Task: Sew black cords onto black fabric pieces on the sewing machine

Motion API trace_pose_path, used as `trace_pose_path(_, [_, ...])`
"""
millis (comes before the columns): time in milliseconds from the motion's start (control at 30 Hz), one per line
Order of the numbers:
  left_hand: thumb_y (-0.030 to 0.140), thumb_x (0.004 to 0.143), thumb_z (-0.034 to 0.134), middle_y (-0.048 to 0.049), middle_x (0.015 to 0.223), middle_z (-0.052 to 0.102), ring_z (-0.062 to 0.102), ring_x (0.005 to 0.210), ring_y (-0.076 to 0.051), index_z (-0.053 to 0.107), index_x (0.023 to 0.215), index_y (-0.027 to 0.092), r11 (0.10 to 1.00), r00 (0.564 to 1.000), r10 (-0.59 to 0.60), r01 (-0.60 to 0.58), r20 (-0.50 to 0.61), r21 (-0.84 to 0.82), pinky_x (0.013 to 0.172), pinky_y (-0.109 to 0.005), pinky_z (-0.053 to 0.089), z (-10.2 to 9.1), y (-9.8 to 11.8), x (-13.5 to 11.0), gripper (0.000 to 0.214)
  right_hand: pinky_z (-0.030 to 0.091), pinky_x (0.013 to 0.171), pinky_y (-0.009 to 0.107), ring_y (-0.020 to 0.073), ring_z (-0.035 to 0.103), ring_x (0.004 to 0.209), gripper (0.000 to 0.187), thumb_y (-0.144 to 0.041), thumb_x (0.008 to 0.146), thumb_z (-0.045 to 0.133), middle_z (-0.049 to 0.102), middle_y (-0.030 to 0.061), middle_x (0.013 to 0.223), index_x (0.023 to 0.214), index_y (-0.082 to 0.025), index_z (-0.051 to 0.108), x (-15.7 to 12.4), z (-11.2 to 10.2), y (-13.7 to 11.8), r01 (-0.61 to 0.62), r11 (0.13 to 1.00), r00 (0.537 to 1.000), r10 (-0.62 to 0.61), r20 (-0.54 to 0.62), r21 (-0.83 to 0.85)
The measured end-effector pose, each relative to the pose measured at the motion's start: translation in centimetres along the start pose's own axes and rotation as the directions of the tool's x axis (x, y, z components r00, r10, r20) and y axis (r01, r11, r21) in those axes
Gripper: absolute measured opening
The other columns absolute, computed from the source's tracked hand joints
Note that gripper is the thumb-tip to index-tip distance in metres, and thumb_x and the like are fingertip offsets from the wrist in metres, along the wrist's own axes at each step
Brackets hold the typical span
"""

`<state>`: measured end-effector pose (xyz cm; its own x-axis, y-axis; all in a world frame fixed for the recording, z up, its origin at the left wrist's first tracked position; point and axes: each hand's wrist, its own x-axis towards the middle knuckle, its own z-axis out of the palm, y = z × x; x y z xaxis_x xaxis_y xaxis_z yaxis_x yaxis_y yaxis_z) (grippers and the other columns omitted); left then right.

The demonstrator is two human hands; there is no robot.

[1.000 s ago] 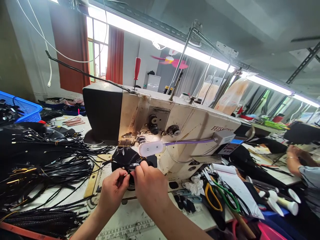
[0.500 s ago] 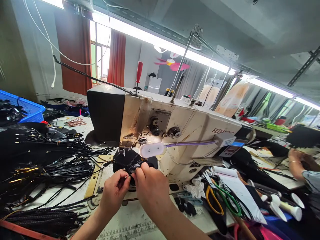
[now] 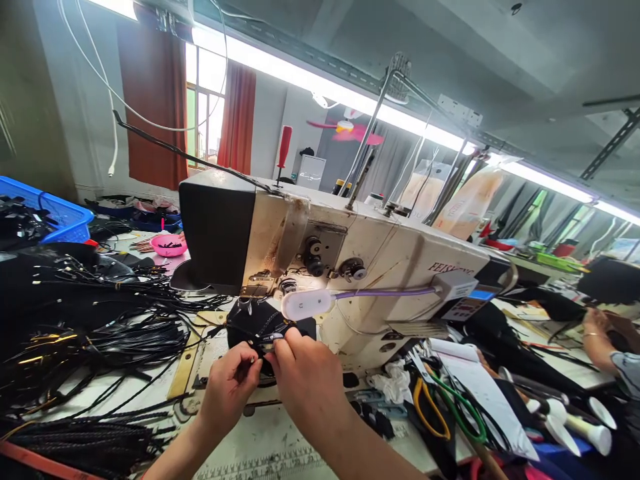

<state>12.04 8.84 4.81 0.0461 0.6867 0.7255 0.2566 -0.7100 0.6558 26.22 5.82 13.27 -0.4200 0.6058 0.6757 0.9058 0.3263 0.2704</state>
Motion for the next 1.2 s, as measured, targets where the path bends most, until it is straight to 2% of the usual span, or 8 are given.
trace_pose_path(233, [0.015, 0.09, 0.048, 0.0043, 0.063, 0.049, 0.046, 0.052, -0.008, 0.051, 0.074, 0.02, 0.999, 0.999, 0.034, -0.035, -0.029, 0.0, 0.049, -0.017, 0.036, 0.0, 0.4, -0.2, 0.018, 0.02, 0.051, 0.032, 0.0174, 0.045, 0.05, 0.058, -0.033, 0.106, 0.017, 0.056, -0.0001, 0.063, 0.069, -0.022, 0.06, 0.4, 0.1, -0.5, 0.043, 0.999, 0.999, -0.043, -0.001, -0.001])
trace_pose_path(800, [0.013, 0.091, 0.049, 0.0048, 0.065, 0.046, 0.043, 0.052, -0.008, 0.047, 0.076, 0.021, 0.992, 0.992, 0.122, -0.121, -0.042, 0.046, 0.049, -0.018, 0.034, 0.2, -0.3, -0.7, 0.017, 0.025, 0.052, 0.031, 0.0166, 0.046, 0.054, 0.034, -0.029, 0.102, 0.038, 0.056, 0.0005, 0.065, 0.075, -0.02, 0.057, -0.2, 1.0, 1.9, 0.196, 0.969, 0.981, -0.194, -0.03, 0.152])
trace_pose_path(867, [0.013, 0.091, 0.049, 0.0047, 0.065, 0.046, 0.043, 0.053, -0.008, 0.047, 0.077, 0.021, 0.99, 0.99, 0.133, -0.13, -0.044, 0.055, 0.049, -0.018, 0.035, 0.2, -0.4, -0.9, 0.016, 0.032, 0.054, 0.028, 0.0151, 0.053, 0.059, 0.026, -0.033, 0.101, 0.042, 0.06, 0.0008, 0.073, 0.085, -0.02, 0.058, -0.4, 0.8, 2.3, 0.12, 0.953, 0.992, -0.108, -0.057, 0.277])
trace_pose_path(967, [0.011, 0.09, 0.05, 0.0039, 0.067, 0.047, 0.045, 0.056, -0.009, 0.049, 0.08, 0.02, 0.987, 0.988, 0.149, -0.146, -0.05, 0.07, 0.052, -0.018, 0.037, -0.1, -0.3, -1.5, 0.014, 0.043, 0.062, 0.024, 0.0147, 0.06, 0.071, 0.024, -0.043, 0.096, 0.049, 0.063, 0.0016, 0.084, 0.099, -0.02, 0.054, -1.9, 1.5, 3.3, -0.158, 0.839, 0.984, 0.178, 0.012, 0.52])
trace_pose_path(1033, [0.009, 0.09, 0.05, 0.0031, 0.069, 0.049, 0.047, 0.058, -0.009, 0.05, 0.084, 0.02, 0.986, 0.987, 0.156, -0.152, -0.05, 0.075, 0.054, -0.018, 0.039, -0.4, -0.1, -2.1, 0.012, 0.045, 0.061, 0.024, 0.0154, 0.058, 0.066, 0.03, -0.049, 0.095, 0.047, 0.061, 0.0003, 0.077, 0.096, -0.02, 0.053, -3.9, 3.1, 4.0, -0.403, 0.725, 0.911, 0.374, 0.172, 0.559])
trace_pose_path(1100, [0.007, 0.09, 0.05, 0.0022, 0.07, 0.05, 0.049, 0.061, -0.01, 0.051, 0.087, 0.02, 0.987, 0.989, 0.146, -0.143, -0.04, 0.068, 0.056, -0.018, 0.04, -0.6, 0.1, -2.7, 0.013, 0.046, 0.059, 0.026, 0.0173, 0.059, 0.065, 0.037, -0.054, 0.096, 0.039, 0.06, 0.0007, 0.072, 0.086, -0.021, 0.054, -6.6, 5.5, 4.7, -0.598, 0.66, 0.801, 0.47, 0.371, 0.455])
trace_pose_path(1133, [0.007, 0.09, 0.049, 0.0019, 0.071, 0.051, 0.05, 0.061, -0.009, 0.051, 0.087, 0.02, 0.989, 0.991, 0.132, -0.13, -0.03, 0.064, 0.057, -0.018, 0.041, -0.6, 0.2, -2.9, 0.013, 0.047, 0.062, 0.028, 0.019, 0.062, 0.07, 0.039, -0.055, 0.095, 0.039, 0.063, 0.003, 0.077, 0.085, -0.021, 0.055, -7.9, 6.9, 5.0, -0.653, 0.651, 0.751, 0.489, 0.444, 0.387])
trace_pose_path(1200, [0.007, 0.09, 0.049, 0.0011, 0.073, 0.053, 0.052, 0.062, -0.01, 0.051, 0.088, 0.02, 0.994, 0.995, 0.092, -0.091, -0.021, 0.062, 0.058, -0.018, 0.042, -0.5, 0.3, -3.6, 0.014, 0.049, 0.065, 0.031, 0.0219, 0.064, 0.074, 0.039, -0.052, 0.095, 0.038, 0.066, 0.0063, 0.084, 0.086, -0.02, 0.059, -10.3, 9.3, 5.6, -0.677, 0.671, 0.718, 0.511, 0.473, 0.304])
